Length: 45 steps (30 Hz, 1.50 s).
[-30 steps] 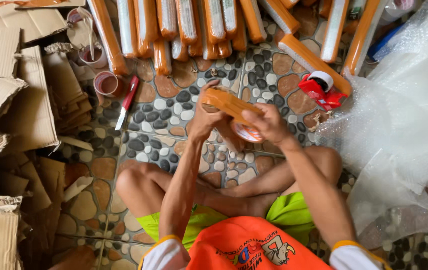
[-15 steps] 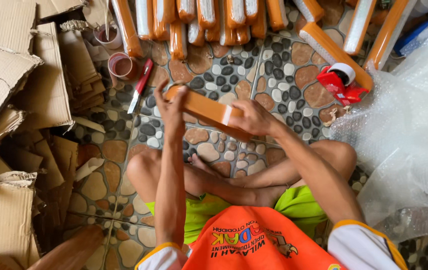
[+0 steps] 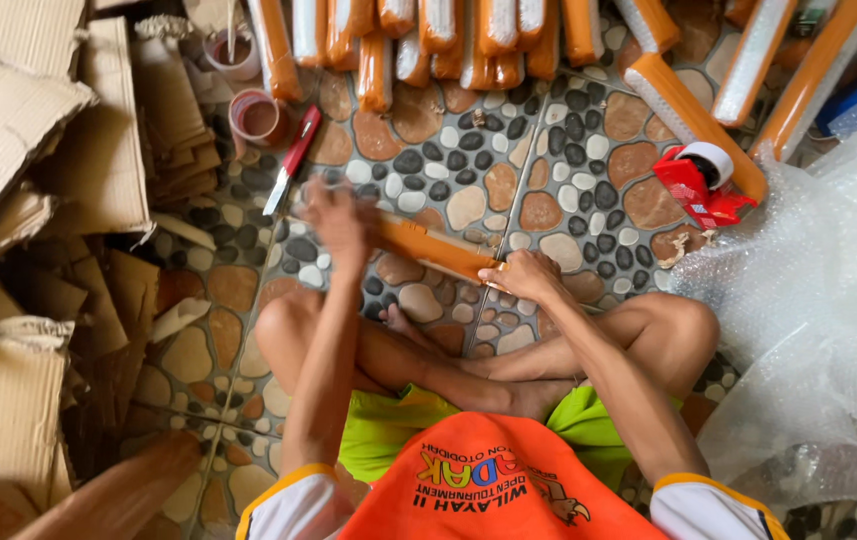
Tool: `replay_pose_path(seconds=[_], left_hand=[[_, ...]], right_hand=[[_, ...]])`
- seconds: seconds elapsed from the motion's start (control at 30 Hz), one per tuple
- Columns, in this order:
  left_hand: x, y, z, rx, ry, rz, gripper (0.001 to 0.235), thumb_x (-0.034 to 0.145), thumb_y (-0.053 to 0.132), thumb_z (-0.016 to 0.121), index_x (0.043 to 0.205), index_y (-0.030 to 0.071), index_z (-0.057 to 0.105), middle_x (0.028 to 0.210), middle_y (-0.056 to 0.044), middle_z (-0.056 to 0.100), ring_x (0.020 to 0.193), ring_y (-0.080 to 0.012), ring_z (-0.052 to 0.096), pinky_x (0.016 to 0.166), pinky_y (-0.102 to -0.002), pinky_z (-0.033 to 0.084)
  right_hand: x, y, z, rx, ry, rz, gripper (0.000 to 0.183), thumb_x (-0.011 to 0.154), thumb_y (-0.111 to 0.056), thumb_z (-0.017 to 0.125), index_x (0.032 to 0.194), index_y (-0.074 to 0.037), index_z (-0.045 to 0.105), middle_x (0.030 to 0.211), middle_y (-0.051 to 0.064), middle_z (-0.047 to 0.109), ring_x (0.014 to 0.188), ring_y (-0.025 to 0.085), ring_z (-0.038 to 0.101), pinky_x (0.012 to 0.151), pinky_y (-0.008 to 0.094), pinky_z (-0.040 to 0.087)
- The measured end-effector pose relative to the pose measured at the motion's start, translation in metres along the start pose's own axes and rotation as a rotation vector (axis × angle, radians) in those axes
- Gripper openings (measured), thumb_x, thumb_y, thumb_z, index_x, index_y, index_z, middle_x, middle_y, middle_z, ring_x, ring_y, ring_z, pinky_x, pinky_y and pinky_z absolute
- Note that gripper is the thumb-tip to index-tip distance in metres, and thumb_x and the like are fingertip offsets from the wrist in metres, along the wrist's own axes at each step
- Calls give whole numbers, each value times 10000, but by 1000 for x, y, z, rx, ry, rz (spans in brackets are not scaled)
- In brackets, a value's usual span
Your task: The person sits on the floor and wraps rectangular cardboard pieces around cylindrical objects. They secure the packages using orange tape and a handheld tape dispenser, then place the finished items aside.
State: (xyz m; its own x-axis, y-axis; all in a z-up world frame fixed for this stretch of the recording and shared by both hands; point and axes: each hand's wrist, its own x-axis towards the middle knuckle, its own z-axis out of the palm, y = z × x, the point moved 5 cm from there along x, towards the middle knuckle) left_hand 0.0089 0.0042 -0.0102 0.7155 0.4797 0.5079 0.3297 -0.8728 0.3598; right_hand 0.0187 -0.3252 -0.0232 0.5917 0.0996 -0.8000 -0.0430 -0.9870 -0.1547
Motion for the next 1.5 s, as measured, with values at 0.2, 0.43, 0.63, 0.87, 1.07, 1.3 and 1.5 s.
replay_pose_path(seconds=[0.2,0.43,0.63,0.87,1.07,1.3,1.5], left_hand=[[-84,131,17,-172,-587,708,552,1069,610,403,1013,176,737,1006,-112,744,1033,-252,717,1238,-601,197],[-80,146,-33,-355,-530,-53,1230,774,712,790,1666,90,218,1611,-340,346,1405,-525,447,1137,-665,343],[-87,136,27,-288,-1352,72,751,754,594,851,1413,329,606,1166,-117,750,1114,-383,751,966,-537,598],[-50,93,74,-200,-1177,332,501,913,535,625,1404,435,618,1150,-44,774,1070,-342,766,913,-547,616],[-68,72,66,9,-1100,301,473,1001,552,512,1009,156,771,892,-131,794,882,-373,797,695,-521,601],[-87,69,52,207,-308,504,290,979,117,496,963,-84,705,785,-320,568,707,-536,523,591,-569,341],[-70,63,52,294,-1134,146,449,1026,195,364,1262,87,730,1224,-126,751,1136,-369,666,699,-520,453]], right_hand=[[-11,6,25,267,173,-144,633,773,-756,720,658,-140,634,670,103,684,777,367,732,655,452,516],[-41,35,95,1170,460,-43,478,974,-510,740,1066,-41,716,936,205,654,841,287,617,684,379,459],[-42,-11,90,891,490,-304,237,974,-240,633,1106,-68,731,1084,208,683,1073,395,636,967,506,479],[-19,7,-6,34,1202,-427,579,1066,-655,524,1325,-166,693,1355,99,670,1376,296,565,1184,537,288],[-4,9,3,-5,1277,-505,619,1077,-689,446,1297,-156,672,1262,85,670,1295,291,595,1163,561,253],[31,-74,-17,113,1187,-414,466,774,-186,759,1235,-165,693,1206,56,679,1193,265,635,1121,535,305],[62,-345,-43,95,727,-951,498,900,-63,582,1351,-240,697,1305,84,715,1256,320,669,1067,517,486]])
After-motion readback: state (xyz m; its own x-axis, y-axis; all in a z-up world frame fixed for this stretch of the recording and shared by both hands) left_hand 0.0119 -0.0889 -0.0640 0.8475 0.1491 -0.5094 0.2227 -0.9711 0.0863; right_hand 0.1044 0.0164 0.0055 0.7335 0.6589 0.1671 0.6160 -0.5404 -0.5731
